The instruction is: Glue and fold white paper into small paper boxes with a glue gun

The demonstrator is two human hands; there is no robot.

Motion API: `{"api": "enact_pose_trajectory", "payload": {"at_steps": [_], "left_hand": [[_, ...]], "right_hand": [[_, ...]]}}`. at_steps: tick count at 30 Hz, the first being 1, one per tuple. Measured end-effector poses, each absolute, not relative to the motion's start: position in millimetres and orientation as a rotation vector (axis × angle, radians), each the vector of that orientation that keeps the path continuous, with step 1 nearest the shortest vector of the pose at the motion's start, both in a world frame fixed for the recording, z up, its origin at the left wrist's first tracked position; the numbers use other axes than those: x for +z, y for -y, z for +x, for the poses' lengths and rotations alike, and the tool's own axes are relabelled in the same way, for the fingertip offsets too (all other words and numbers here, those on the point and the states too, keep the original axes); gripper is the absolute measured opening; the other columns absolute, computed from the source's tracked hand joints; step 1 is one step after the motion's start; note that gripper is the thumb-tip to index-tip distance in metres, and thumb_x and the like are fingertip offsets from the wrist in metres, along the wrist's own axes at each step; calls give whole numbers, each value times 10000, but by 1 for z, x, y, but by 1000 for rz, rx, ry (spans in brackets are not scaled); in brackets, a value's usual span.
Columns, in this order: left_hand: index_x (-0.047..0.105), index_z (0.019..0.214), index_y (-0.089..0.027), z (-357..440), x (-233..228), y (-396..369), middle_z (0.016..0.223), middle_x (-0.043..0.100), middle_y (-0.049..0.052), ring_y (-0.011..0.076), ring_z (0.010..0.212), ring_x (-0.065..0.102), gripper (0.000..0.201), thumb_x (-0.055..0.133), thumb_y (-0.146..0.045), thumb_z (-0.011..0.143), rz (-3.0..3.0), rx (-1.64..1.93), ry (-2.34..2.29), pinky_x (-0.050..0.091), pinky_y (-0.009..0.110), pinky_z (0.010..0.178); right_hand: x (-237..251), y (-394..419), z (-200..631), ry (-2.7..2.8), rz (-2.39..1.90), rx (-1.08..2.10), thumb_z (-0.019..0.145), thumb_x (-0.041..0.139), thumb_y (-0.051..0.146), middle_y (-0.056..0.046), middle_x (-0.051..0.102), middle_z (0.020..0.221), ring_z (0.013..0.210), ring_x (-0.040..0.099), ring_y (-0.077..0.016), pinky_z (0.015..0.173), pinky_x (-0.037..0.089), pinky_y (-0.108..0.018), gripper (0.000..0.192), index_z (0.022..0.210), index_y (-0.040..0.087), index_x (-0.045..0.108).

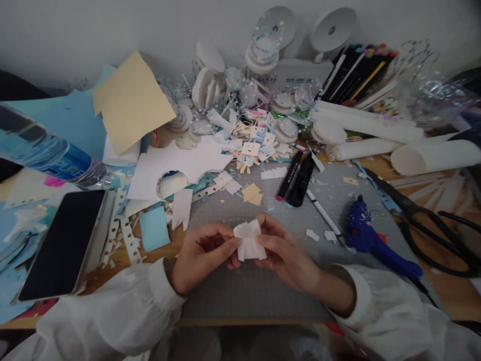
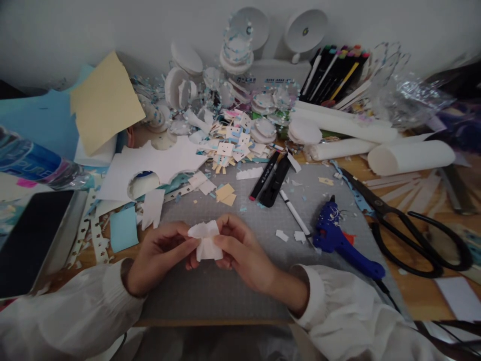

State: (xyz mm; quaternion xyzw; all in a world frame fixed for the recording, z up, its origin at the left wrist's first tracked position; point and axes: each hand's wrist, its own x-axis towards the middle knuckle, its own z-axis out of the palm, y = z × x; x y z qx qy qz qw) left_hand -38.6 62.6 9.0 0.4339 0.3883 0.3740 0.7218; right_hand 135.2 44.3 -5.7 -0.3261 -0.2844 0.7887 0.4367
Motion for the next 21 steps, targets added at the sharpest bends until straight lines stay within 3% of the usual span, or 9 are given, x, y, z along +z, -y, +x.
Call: {"api": "enact_pose_trajectory", "payload": {"at_steps": [10, 21], "left_hand": [[677, 831, -119, -37, 4, -63, 544, 673, -4, 64, 453, 610, 65, 702, -176, 809, 867, 865, -736, 506, 121, 454], [719, 909, -161, -36, 0, -65, 564, 684, -3, 73, 469, 630, 117, 720, -156, 792, 758, 908, -584, 504, 110, 442]], "right_hand": [[-5, -46, 136, 491, -648, 2082, 792, 667, 222, 81, 489, 605, 440, 272, -17, 438, 250, -150, 176, 819, 205, 495], [-5, -50, 135, 487, -521, 2113, 806, 650, 187, 82, 466, 533, 416, 247, -23, 424, 251, -151, 51, 835, 192, 608]]}}
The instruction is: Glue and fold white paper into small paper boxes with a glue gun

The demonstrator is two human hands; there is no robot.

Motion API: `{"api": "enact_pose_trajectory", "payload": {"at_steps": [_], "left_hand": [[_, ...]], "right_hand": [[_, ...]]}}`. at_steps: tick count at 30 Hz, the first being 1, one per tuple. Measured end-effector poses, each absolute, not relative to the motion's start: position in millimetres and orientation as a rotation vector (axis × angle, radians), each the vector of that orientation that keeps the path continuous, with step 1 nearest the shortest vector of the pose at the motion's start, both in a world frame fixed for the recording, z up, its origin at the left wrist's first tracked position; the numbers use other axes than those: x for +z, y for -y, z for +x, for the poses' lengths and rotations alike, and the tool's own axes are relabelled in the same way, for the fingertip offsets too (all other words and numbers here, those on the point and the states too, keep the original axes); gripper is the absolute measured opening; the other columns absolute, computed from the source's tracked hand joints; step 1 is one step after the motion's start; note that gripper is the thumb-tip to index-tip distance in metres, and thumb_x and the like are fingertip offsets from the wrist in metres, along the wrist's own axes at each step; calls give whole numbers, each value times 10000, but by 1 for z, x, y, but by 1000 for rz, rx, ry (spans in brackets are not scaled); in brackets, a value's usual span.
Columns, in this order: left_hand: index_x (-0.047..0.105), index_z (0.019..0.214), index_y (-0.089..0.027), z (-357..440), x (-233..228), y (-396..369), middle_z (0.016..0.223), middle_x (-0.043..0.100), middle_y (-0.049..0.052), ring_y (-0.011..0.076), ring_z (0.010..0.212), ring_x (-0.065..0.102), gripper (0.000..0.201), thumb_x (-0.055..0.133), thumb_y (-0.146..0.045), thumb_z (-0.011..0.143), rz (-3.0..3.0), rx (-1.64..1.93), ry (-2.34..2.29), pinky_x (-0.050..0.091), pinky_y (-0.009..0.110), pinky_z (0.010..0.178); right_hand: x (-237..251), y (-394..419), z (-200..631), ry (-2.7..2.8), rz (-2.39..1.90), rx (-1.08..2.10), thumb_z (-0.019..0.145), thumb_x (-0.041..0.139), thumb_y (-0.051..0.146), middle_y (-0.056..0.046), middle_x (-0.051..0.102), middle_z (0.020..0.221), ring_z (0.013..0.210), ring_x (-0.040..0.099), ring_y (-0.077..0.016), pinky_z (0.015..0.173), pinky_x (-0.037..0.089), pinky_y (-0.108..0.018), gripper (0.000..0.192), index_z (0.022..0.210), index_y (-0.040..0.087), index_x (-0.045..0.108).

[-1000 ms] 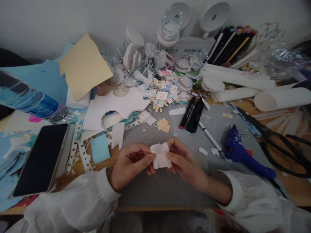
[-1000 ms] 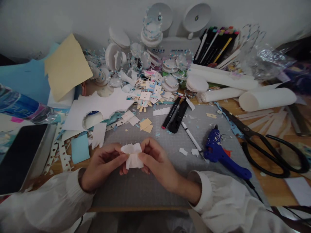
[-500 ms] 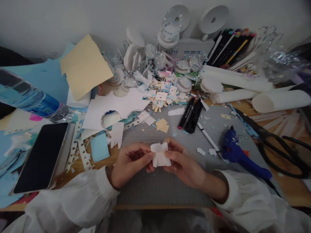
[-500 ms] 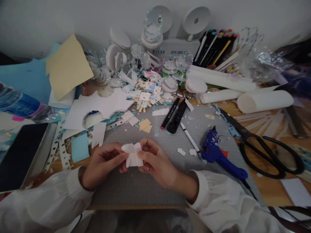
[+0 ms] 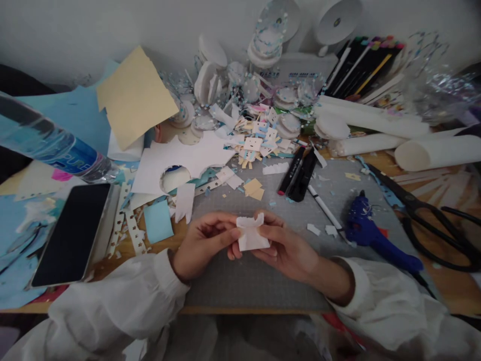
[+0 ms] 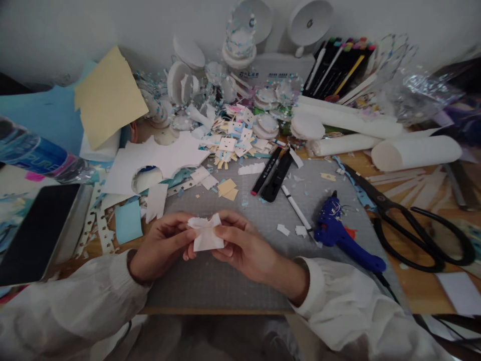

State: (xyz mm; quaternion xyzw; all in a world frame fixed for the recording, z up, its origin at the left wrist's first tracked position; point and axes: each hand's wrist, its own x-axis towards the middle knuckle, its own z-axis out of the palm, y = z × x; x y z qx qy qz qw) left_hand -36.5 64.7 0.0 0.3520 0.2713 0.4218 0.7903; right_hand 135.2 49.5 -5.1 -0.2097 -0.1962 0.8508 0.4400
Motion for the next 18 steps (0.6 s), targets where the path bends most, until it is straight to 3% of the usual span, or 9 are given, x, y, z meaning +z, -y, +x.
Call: {"api": "enact_pose_trajectory", "payload": {"at_steps": [13, 18], "left_hand": [[747, 886, -169, -39, 0, -65, 538, 683, 10, 73, 425, 614, 117, 741, -217, 780, 723, 834, -545, 478, 101, 413], [737, 892, -194, -41, -3, -65, 553, 686, -5, 63, 436, 620, 93, 717, -184, 802, 728, 811, -554, 476, 85, 418]], "right_hand": [[-1, -47, 137, 464, -509, 2173, 789, 688, 267, 69, 494, 554, 418, 338, -23, 416, 296, -145, 130, 795, 183, 588], [-1, -45, 139, 444, -533, 2148, 815, 652, 287, 80, 474, 515, 387, 348, -33, 377, 300, -146, 114, 863, 192, 610]]}}
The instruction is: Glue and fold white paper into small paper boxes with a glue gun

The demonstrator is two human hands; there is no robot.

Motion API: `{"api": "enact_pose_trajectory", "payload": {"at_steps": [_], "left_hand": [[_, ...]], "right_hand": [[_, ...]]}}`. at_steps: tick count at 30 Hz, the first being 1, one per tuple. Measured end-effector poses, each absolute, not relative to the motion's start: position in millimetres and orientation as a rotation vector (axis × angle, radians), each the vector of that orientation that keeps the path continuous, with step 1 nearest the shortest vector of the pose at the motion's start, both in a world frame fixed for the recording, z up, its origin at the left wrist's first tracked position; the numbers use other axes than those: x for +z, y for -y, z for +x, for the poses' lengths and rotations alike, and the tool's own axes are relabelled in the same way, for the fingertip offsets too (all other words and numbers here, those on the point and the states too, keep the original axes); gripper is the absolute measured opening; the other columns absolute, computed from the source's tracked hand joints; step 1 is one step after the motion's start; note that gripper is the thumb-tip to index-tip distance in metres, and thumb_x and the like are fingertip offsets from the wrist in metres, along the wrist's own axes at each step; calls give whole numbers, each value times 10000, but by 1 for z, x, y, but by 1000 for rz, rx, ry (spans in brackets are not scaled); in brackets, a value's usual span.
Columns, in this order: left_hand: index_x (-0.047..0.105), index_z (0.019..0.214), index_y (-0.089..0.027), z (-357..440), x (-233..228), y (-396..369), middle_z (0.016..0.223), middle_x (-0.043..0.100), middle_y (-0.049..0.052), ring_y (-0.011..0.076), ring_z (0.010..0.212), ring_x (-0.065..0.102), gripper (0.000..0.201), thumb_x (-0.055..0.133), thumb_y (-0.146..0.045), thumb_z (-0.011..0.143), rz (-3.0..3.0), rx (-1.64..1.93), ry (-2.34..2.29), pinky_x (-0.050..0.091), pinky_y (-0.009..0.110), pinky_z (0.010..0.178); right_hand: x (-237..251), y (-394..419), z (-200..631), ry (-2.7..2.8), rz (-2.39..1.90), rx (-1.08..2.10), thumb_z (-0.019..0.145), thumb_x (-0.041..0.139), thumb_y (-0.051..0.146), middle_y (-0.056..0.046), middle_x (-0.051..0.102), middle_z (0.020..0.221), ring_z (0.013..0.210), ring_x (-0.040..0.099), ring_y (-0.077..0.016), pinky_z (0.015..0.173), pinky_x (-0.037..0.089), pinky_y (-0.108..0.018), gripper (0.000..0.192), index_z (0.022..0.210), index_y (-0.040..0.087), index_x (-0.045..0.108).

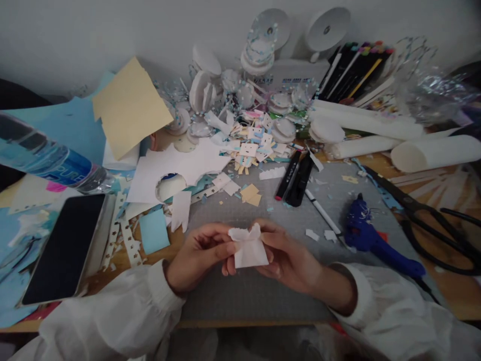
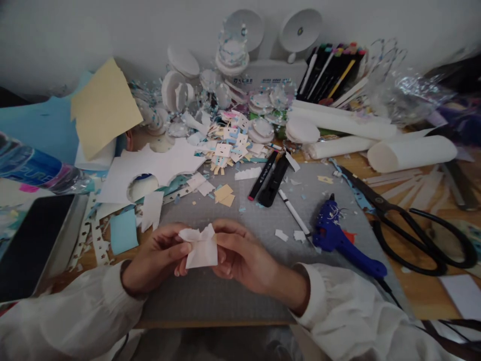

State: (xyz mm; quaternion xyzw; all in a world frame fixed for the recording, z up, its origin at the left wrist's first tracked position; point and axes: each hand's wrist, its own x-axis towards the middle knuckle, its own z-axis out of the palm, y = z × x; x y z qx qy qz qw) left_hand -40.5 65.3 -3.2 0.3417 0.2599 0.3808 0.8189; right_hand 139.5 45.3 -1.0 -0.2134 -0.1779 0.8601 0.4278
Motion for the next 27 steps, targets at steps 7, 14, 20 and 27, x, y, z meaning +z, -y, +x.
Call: {"api": "enact_pose_trajectory", "payload": {"at_steps": [7, 14, 20, 27], "left_hand": [[703, 1001, -219, -42, -2, -66, 634, 708, -15, 71, 507, 658, 213, 676, -106, 823, 830, 832, -506, 529, 113, 476], [701, 941, -179, -44, -1, -66, 605, 708, -1, 78, 491, 650, 159, 685, -94, 808, 851, 800, -585, 516, 119, 464], [731, 880, -167, -44, -2, -64, 553, 691, 6, 82, 444, 625, 104, 728, -151, 777, 807, 783, -653, 474, 114, 411], [761, 880, -191, -43, -2, -63, 493, 658, -3, 62, 403, 586, 118, 751, -207, 764, 772, 800, -656, 437, 94, 390]], "right_hand": [[-1, -44, 138, 517, -757, 2017, 775, 711, 293, 94, 474, 505, 384, 334, -18, 370, 269, -129, 200, 787, 194, 537], [-3, -46, 138, 573, -768, 1980, 752, 743, 284, 85, 527, 547, 387, 369, -14, 361, 279, -128, 194, 785, 196, 573], [-2, -45, 138, 555, -684, 2014, 746, 759, 295, 72, 534, 543, 410, 379, -16, 376, 294, -122, 156, 772, 200, 639], [0, -43, 140, 522, -559, 2122, 797, 713, 313, 76, 508, 523, 433, 413, -33, 424, 339, -141, 122, 853, 223, 653]]}}
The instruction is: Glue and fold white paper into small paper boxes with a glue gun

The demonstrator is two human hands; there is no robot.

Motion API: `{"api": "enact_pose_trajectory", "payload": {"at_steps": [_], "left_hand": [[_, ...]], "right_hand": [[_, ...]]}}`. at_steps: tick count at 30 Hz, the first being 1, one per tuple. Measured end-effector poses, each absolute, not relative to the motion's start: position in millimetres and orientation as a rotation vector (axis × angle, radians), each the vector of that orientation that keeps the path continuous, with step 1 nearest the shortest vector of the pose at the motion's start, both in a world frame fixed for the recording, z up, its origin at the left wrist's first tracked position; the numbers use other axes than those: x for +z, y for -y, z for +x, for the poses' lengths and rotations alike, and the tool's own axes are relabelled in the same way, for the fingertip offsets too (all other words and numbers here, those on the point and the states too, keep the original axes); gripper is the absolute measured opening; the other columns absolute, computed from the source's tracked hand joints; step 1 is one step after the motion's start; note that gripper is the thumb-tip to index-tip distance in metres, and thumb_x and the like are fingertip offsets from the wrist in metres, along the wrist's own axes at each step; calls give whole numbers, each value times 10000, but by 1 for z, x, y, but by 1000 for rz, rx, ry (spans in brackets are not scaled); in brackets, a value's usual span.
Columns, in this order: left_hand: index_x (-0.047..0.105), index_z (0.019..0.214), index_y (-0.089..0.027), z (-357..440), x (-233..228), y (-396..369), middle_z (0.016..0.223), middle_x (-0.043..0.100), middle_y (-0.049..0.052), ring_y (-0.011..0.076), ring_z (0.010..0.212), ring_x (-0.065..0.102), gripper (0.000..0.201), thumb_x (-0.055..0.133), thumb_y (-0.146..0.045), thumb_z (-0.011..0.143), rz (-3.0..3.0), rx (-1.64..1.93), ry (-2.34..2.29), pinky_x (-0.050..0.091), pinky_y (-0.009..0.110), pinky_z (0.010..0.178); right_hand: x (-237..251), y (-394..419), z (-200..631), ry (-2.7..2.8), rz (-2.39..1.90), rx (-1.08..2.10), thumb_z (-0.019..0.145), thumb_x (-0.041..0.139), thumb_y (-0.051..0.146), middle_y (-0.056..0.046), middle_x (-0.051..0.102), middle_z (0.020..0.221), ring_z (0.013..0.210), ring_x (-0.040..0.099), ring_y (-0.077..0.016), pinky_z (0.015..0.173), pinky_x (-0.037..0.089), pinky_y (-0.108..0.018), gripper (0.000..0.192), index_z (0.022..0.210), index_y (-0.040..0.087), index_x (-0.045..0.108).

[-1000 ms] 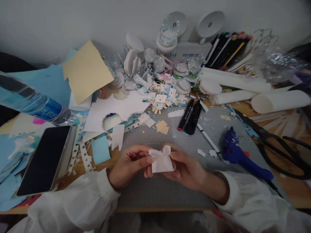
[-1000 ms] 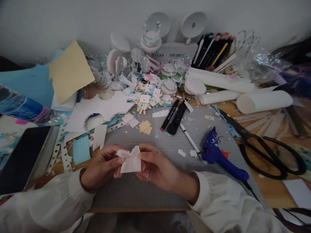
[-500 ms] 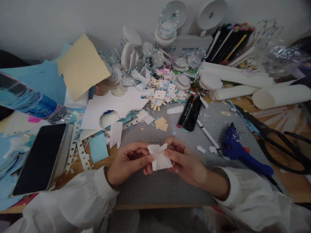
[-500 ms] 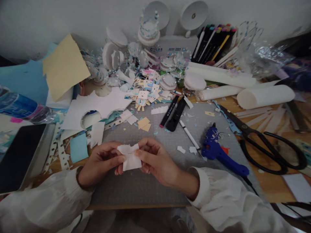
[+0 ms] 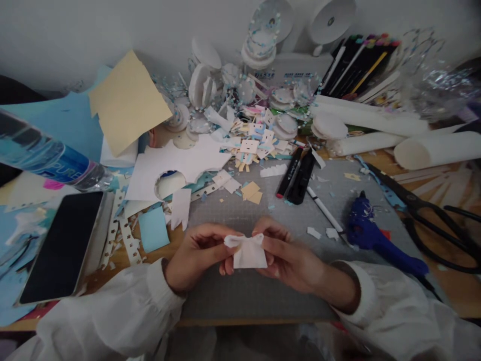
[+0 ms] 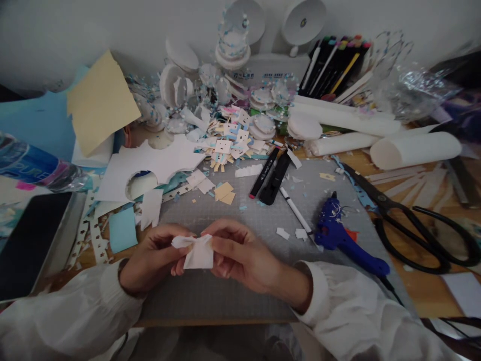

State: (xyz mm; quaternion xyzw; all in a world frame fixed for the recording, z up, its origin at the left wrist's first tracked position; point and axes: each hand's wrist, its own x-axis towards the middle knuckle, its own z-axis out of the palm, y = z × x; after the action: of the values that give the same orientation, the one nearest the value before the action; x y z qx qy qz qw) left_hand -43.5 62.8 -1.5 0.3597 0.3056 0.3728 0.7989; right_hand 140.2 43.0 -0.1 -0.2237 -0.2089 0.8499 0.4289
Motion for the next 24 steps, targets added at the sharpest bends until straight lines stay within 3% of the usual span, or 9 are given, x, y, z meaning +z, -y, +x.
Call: {"api": "enact_pose_trajectory", "payload": {"at_steps": [5, 16, 24], "left_hand": [[754, 902, -217, -44, -3, -62, 519, 665, -16, 51, 419, 600, 127, 725, -170, 788, 783, 793, -615, 449, 76, 404], [689, 924, -175, -43, -3, -63, 572, 680, -18, 76, 439, 626, 165, 725, -120, 773, 771, 802, -644, 468, 101, 399], [733, 876, -170, -42, 0, -65, 525, 648, -15, 58, 443, 582, 111, 745, -190, 767, 777, 798, -729, 455, 109, 423]], "right_hand": [[0, -42, 140, 532, -534, 2127, 841, 651, 357, 86, 485, 519, 387, 365, -33, 401, 330, -155, 170, 928, 214, 620], [-2, -44, 137, 538, -733, 2005, 794, 699, 282, 101, 465, 481, 369, 346, -18, 366, 277, -131, 165, 788, 195, 558], [-2, -41, 140, 565, -630, 2110, 873, 590, 305, 81, 533, 535, 397, 448, -54, 403, 338, -161, 140, 992, 247, 545]]}}
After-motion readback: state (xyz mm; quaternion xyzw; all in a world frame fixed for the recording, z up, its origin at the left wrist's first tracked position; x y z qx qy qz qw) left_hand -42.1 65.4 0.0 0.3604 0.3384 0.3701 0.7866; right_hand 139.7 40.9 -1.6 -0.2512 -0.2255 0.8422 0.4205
